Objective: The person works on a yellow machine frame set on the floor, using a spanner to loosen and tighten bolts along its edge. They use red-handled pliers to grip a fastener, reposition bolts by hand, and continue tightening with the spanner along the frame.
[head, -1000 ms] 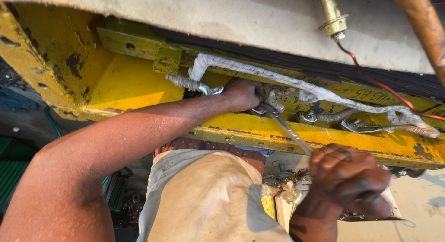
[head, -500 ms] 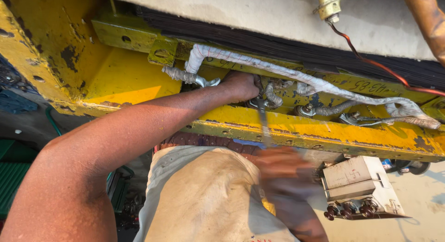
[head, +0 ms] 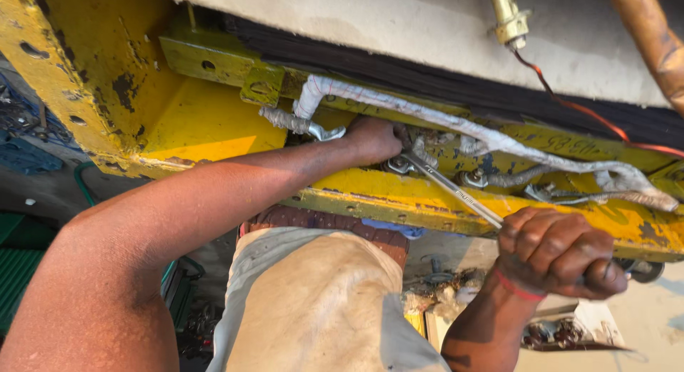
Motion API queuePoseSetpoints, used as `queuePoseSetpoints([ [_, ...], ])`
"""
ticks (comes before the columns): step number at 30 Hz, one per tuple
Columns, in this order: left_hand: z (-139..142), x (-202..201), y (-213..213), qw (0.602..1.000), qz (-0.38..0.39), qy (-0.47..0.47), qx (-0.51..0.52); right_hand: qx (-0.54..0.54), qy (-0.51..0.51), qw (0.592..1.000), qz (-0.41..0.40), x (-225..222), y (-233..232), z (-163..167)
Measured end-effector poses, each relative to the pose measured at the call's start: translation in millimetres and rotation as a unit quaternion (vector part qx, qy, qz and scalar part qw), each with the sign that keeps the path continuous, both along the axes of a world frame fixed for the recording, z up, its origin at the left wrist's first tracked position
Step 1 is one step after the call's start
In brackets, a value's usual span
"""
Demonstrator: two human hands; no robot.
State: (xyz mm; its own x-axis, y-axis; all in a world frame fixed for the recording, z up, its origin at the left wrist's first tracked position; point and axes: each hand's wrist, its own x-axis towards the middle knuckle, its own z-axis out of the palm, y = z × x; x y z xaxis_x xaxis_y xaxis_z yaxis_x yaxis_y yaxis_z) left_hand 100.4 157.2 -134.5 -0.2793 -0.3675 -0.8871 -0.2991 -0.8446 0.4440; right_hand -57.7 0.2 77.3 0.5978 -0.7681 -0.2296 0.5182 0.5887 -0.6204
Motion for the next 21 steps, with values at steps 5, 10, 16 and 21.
queuePoseSetpoints([
  [5,3,1,0,1.0,0.001,-0.004,0.026,-0.087,0.051,0.995,0.004,-35,32,-1],
  [10,-4,-2,-3,0.996,-0.021,0.001,0.082,-0.027,0.116,0.992,-0.035,-31,48,22],
  [16,-9,-5,-6,0.994,-0.052,-0.001,0.098,-0.225,0.339,0.907,0.107,100,70,44],
  [21,-12,-5,0,0.997,0.076,0.013,0.025,-0.379,0.321,0.84,0.221,181,101,25],
])
